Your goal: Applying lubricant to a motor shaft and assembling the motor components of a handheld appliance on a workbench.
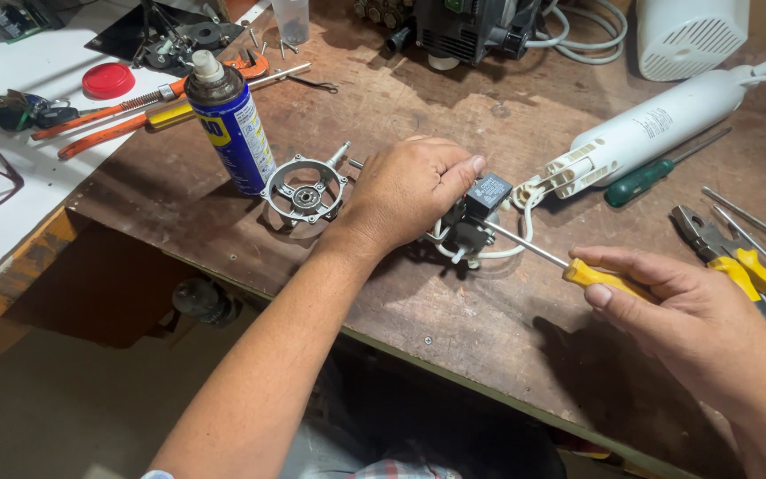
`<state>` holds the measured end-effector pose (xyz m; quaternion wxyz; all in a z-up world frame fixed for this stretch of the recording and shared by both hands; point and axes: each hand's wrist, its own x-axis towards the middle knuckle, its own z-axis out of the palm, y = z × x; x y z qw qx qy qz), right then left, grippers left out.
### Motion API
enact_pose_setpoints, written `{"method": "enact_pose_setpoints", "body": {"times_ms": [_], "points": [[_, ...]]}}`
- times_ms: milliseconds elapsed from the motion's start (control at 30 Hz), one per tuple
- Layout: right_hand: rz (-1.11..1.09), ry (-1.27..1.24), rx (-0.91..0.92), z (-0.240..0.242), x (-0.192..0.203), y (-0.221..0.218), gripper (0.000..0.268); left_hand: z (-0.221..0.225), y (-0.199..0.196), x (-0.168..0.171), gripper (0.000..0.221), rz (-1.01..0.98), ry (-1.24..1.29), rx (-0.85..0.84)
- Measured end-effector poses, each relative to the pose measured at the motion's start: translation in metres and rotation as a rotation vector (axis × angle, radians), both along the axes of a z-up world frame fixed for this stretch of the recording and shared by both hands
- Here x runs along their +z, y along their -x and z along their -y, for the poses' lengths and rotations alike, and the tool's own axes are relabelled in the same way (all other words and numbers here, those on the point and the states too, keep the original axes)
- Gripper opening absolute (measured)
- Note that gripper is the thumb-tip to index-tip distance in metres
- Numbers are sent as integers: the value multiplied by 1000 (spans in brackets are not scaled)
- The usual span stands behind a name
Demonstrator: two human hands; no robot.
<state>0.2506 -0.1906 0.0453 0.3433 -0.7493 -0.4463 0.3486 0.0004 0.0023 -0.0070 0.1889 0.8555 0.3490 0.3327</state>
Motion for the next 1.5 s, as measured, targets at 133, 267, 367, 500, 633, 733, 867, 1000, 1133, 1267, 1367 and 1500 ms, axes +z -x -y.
{"method": "enact_pose_setpoints", "body": {"times_ms": [133,267,367,500,633,733,867,1000,1133,1267,1367,1500], "points": [[-33,7,-1,1,0,1,50,-3,-1,-4,51,7,-42,-12],[-45,15,-24,2,5,8,48,-2,-1,-3,52,-1,-18,-1],[113,-1,16,7,1,2,50,-3,-1,-5,51,-10,-26,6],[859,-618,502,19,-33,-27,57,-3,-2,-4,51,-6,-21,22],[1006,-692,509,25,-38,-24,54,-3,-3,-4,50,0,-25,31],[964,-660,455,27,-42,-20,57,-2,-3,-2,49,-12,-25,25],[911,-740,512,28,-44,-17,47,0,-2,0,50,-19,8,35],[752,-589,429,25,-32,-17,51,-4,-2,-5,52,-12,-37,13],[641,-360,489,12,-19,-11,44,-2,-2,-3,51,-16,-11,21],[512,-275,339,18,-15,-7,47,-1,-2,-1,51,3,-18,9],[411,-193,175,18,-7,-2,49,1,2,2,50,11,-3,-4],[264,-125,48,14,4,10,48,0,0,1,51,-11,5,5]]}}
